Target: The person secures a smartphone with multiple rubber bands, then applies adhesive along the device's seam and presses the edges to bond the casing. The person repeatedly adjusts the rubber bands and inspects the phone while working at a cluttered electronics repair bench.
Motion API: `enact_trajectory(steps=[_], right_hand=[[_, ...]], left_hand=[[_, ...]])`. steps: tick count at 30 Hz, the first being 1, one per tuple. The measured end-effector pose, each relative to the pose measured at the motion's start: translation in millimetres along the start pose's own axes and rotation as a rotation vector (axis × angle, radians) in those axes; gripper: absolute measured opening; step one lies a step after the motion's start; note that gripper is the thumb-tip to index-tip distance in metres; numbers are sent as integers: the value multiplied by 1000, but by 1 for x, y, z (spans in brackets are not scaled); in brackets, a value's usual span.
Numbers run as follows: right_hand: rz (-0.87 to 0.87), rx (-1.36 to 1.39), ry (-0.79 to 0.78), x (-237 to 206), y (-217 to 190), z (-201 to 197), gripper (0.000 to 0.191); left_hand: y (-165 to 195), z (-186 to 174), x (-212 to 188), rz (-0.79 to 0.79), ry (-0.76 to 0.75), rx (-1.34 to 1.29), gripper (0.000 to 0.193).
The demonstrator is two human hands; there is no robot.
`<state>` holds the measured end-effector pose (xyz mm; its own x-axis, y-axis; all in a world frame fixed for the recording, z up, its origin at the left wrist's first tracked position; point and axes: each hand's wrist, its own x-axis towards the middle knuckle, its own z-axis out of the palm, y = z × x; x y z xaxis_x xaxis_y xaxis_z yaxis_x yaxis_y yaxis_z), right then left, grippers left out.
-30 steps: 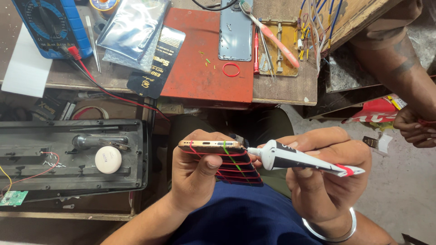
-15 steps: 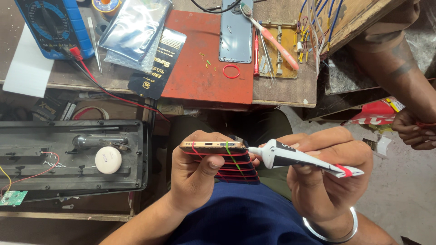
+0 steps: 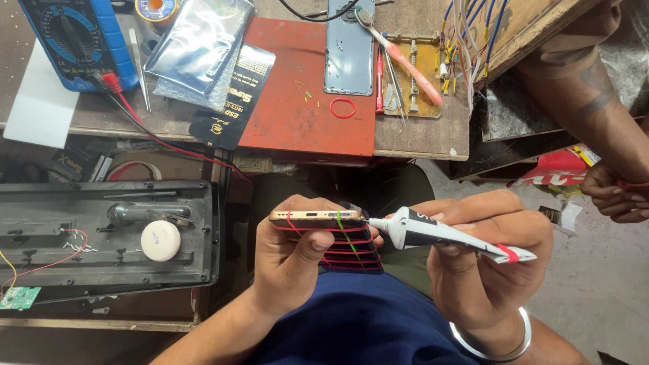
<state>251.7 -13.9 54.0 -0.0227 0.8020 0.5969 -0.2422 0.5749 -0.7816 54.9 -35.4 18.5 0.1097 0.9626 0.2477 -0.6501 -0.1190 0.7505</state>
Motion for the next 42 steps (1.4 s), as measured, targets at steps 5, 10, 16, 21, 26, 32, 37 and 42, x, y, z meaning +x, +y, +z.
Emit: enact_trajectory(steps=[5, 10, 16, 21, 26, 32, 37, 42], right_hand=[[10, 11, -9, -1, 0, -1, 22], [24, 24, 5, -2, -1, 0, 22], [35, 24, -12, -2, -4, 0, 22], [28, 15, -17, -1, -4, 1, 21], [34, 2, -22, -1, -5, 1, 22], [32, 4, -22, -1, -6, 1, 22], [39, 15, -28, 1, -9, 3, 21], [59, 12, -52, 3, -12, 4, 21]], left_hand=[[1, 0, 3, 19, -30, 16, 34], [2, 1, 2, 14, -13, -4, 34], [1, 1, 1, 13, -6, -13, 34], [2, 1, 0, 29, -14, -5, 32], [2, 2, 1, 27, -17, 3, 32], [3, 2, 1, 24, -25, -4, 32], [1, 2, 0, 17, -15, -16, 33], [1, 2, -1, 13, -14, -10, 34]])
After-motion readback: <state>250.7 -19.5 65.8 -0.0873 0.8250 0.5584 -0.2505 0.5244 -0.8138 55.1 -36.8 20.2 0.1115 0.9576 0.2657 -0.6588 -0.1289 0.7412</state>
